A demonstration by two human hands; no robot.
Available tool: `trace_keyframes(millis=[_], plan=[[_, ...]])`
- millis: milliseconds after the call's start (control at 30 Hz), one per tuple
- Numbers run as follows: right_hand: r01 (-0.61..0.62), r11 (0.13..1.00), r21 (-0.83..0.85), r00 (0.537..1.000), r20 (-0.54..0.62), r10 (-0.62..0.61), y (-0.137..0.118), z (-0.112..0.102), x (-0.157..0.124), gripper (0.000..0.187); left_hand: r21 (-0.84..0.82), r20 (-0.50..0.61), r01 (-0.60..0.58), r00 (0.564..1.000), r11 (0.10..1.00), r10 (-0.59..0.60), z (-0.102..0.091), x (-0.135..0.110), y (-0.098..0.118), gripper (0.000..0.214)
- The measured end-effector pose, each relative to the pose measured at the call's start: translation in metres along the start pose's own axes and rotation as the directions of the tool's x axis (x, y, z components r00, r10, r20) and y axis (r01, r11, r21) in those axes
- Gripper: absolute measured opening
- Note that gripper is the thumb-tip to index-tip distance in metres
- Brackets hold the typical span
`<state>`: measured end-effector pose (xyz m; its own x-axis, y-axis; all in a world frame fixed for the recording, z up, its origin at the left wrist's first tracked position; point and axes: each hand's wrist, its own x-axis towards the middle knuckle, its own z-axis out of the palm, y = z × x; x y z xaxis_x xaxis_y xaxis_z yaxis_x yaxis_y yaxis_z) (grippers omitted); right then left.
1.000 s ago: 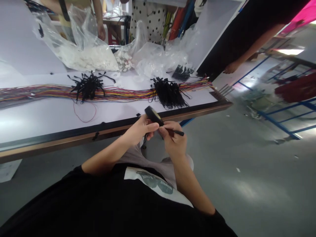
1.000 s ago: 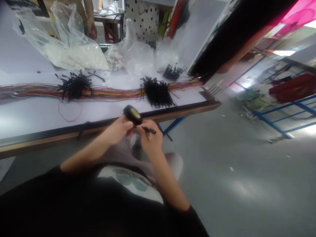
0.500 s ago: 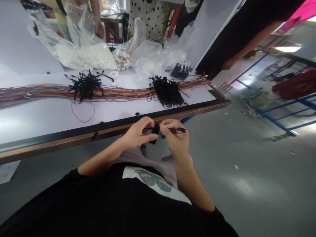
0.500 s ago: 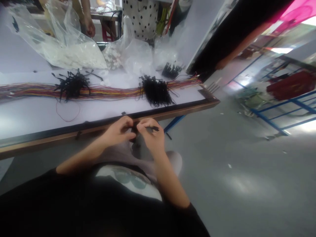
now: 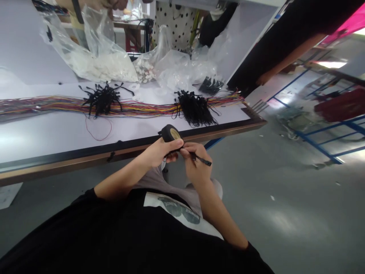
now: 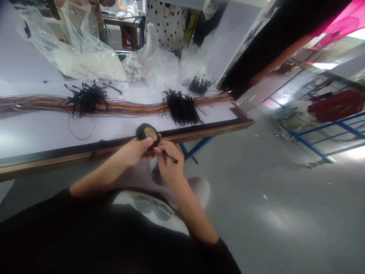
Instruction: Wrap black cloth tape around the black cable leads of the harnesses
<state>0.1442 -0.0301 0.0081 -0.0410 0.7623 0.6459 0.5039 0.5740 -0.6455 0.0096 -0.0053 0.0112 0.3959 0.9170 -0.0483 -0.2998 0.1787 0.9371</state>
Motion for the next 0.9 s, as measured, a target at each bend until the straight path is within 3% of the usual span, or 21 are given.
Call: trace_keyframes(millis=[33,100,167,233,300,333,367,433,533,633,700,800,833,900], plan=[[-0.059,0.998,0.031,0.998,-0.012,0.059,0.001,0.001,-0.001,0.017,-0.017,0.039,0.03,0.999,0.999,-0.029,-0.001,0.0,0.0,0.042],[-0.237,0.966,0.107,0.969,-0.048,0.243,0.006,0.003,-0.002,0.019,0.007,0.014,0.008,1.0,1.0,-0.008,-0.002,-0.002,-0.002,0.041],[-0.404,0.895,0.191,0.906,-0.048,0.42,0.013,0.004,-0.002,0.022,0.141,-0.027,-0.121,0.992,0.983,0.126,-0.006,-0.009,-0.003,0.042],[-0.495,0.839,0.226,0.861,-0.001,0.509,0.018,0.003,0.0,0.023,0.345,0.076,-0.276,0.961,0.897,0.266,-0.012,-0.015,-0.002,0.058],[-0.494,0.849,0.187,0.867,0.035,0.497,0.019,-0.001,0.002,0.023,0.509,0.287,-0.392,0.917,0.767,0.278,-0.019,-0.018,0.0,0.075],[-0.464,0.873,0.151,0.885,0.042,0.463,0.018,-0.003,0.003,0.022,0.565,0.351,-0.414,0.903,0.713,0.247,-0.022,-0.018,0.001,0.074],[-0.418,0.901,0.114,0.908,0.04,0.416,0.015,-0.006,0.004,0.021,0.611,0.353,-0.413,0.906,0.675,0.234,-0.023,-0.017,0.001,0.065],[-0.323,0.944,0.063,0.946,0.024,0.322,0.01,-0.008,0.006,0.02,0.679,0.209,-0.355,0.933,0.643,0.294,-0.02,-0.012,-0.002,0.035],[-0.296,0.951,0.091,0.955,0.047,0.293,0.005,-0.009,0.007,0.017,0.71,-0.02,-0.276,0.912,0.648,0.41,-0.009,-0.006,-0.009,0.007],[-0.335,0.933,0.127,0.94,0.117,0.322,0.005,-0.008,0.008,0.01,0.688,-0.053,-0.275,0.903,0.671,0.425,0.0,-0.006,-0.014,0.007],[-0.304,0.949,0.087,0.952,0.075,0.298,0.006,-0.008,0.008,0.01,0.619,-0.104,-0.259,0.909,0.742,0.404,0.003,-0.007,-0.013,0.006],[-0.22,0.976,0.009,0.975,-0.027,0.22,0.005,-0.009,0.007,0.012,0.364,-0.209,-0.19,0.937,0.912,0.279,0.001,-0.006,-0.008,0.02],[-0.204,0.979,0.007,0.979,-0.029,0.204,0.003,-0.008,0.006,0.013,0.269,-0.187,-0.155,0.96,0.951,0.21,0.0,-0.005,-0.005,0.025],[-0.199,0.979,0.045,0.98,-0.006,0.199,0.001,-0.006,0.004,0.014,0.132,-0.04,-0.054,0.997,0.99,0.06,-0.002,-0.002,0.0,0.032]])
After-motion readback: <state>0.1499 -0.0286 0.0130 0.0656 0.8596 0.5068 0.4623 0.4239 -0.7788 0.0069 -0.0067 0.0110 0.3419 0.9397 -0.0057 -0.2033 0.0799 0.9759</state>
